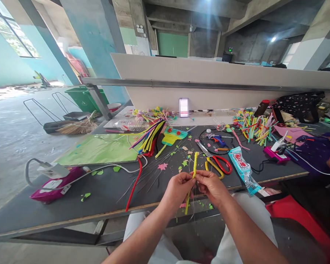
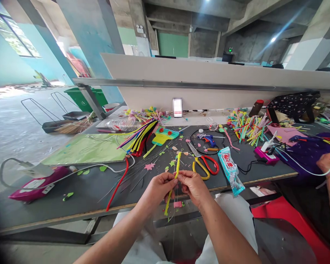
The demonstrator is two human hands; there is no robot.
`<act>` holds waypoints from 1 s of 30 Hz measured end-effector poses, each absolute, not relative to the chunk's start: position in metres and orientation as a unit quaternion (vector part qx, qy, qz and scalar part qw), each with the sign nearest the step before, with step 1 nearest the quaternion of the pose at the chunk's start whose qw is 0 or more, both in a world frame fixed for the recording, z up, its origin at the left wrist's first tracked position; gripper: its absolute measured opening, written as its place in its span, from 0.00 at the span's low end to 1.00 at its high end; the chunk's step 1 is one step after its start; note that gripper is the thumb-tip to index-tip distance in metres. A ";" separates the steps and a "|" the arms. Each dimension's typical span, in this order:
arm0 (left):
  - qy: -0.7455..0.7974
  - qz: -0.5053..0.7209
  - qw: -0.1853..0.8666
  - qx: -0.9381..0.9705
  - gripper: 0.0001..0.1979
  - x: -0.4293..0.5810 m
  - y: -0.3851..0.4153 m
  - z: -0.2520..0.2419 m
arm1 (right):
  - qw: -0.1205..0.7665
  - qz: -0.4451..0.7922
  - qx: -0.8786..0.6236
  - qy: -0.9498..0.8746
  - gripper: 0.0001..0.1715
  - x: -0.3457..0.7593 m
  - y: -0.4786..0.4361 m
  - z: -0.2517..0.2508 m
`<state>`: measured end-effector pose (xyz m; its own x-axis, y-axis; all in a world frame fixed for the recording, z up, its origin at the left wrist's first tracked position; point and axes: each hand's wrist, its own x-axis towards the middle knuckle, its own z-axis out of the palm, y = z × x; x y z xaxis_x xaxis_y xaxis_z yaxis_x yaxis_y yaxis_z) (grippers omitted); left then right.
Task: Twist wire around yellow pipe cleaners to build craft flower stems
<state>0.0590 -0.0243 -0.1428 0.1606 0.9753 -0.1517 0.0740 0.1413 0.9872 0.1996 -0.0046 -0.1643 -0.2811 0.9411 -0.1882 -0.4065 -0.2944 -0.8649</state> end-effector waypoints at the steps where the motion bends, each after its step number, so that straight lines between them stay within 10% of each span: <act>1: 0.517 0.406 0.551 0.515 0.12 0.058 -0.024 -0.143 | 0.475 0.709 -0.375 -0.362 0.17 0.199 -0.004 -0.164; 12: 0.569 0.346 0.418 0.618 0.09 0.043 -0.004 -0.150 | 0.494 0.661 -0.413 -0.385 0.17 0.195 0.003 -0.165; 17: 0.562 0.403 0.195 0.696 0.10 0.043 -0.022 -0.145 | 0.492 0.665 -0.408 -0.387 0.18 0.195 0.005 -0.166; 30: 0.583 0.279 0.179 0.742 0.08 0.048 -0.043 -0.146 | 0.495 0.680 -0.396 -0.367 0.17 0.201 0.005 -0.169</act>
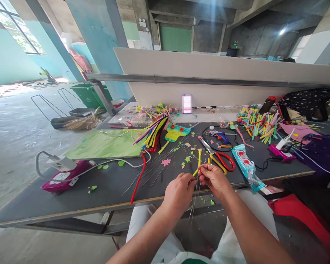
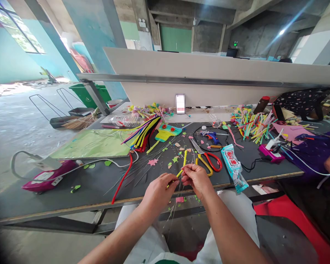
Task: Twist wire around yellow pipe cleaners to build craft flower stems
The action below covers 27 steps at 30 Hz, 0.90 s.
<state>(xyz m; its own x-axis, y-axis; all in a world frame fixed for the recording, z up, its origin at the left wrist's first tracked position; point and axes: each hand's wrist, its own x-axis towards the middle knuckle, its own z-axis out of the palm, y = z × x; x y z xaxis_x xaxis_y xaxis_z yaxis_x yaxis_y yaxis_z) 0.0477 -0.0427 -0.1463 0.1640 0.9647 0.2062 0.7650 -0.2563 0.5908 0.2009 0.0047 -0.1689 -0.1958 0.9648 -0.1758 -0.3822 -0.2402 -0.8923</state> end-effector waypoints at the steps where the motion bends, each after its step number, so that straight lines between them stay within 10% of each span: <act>1: 0.583 0.276 0.174 0.744 0.08 0.048 -0.044 -0.146 | 0.496 0.681 -0.394 -0.368 0.16 0.201 0.005 -0.168; 14: 0.617 0.202 0.063 0.758 0.10 0.064 -0.042 -0.161 | 0.456 0.665 -0.463 -0.368 0.14 0.202 -0.005 -0.168; 27: 0.601 0.282 0.238 0.709 0.07 0.070 -0.042 -0.158 | 0.408 0.679 -0.444 -0.419 0.20 0.214 0.007 -0.165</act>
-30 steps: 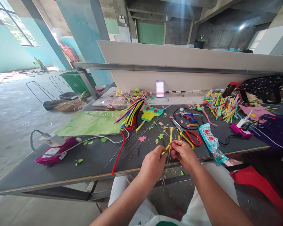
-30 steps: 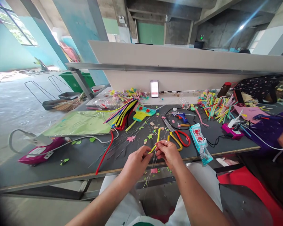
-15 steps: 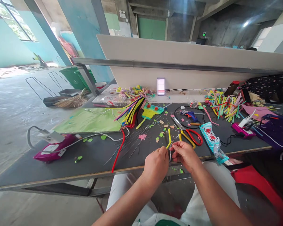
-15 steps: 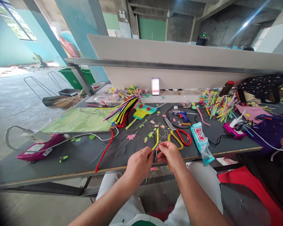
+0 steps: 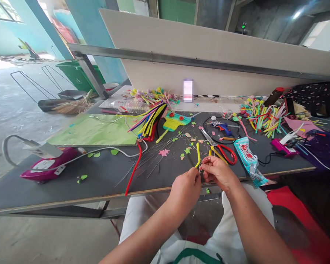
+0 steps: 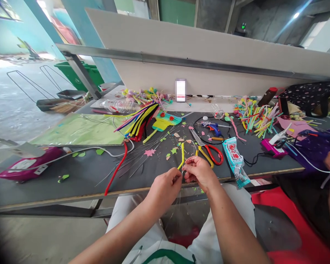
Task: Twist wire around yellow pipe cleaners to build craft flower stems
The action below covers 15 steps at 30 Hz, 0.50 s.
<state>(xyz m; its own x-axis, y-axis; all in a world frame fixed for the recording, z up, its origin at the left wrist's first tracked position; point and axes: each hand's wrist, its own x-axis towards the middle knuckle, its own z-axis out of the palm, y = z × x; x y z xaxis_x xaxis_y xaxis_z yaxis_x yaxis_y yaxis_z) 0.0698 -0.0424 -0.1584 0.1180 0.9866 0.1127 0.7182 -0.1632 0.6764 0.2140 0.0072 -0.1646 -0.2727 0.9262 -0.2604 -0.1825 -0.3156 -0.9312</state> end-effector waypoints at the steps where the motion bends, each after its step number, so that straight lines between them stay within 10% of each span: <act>1: 0.599 0.295 0.250 0.701 0.07 0.070 -0.042 -0.160 | 0.406 0.679 -0.444 -0.421 0.21 0.214 0.007 -0.165; 15: 0.617 0.372 0.329 0.610 0.07 0.082 -0.045 -0.166 | 0.475 0.622 -0.458 -0.421 0.17 0.204 0.002 -0.169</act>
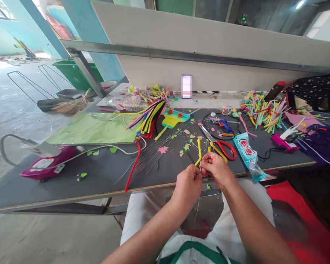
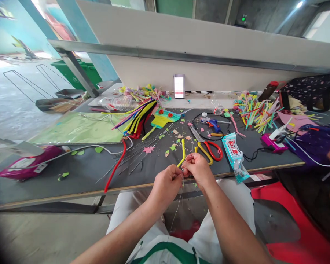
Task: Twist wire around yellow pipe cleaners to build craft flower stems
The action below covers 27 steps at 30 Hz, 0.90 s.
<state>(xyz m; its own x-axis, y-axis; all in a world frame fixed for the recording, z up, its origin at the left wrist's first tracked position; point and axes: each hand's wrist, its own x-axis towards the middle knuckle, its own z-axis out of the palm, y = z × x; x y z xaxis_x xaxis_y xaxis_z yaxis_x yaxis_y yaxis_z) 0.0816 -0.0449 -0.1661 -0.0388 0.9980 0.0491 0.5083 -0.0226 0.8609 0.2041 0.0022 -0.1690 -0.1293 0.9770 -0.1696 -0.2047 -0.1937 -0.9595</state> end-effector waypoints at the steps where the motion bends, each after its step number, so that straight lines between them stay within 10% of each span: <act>1: 0.616 0.374 0.328 0.611 0.07 0.082 -0.045 -0.167 | 0.478 0.618 -0.461 -0.421 0.17 0.204 0.002 -0.170; 27: 0.616 0.309 0.243 0.683 0.08 0.083 -0.049 -0.166 | 0.367 0.652 -0.480 -0.458 0.13 0.219 -0.006 -0.163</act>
<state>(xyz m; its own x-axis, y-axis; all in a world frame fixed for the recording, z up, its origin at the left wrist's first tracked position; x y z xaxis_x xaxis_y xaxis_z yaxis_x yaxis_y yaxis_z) 0.0833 -0.0489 -0.1658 0.0496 0.9912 0.1227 0.6915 -0.1227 0.7118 0.2190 -0.0061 -0.1631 -0.2698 0.9183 -0.2898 -0.0378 -0.3108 -0.9497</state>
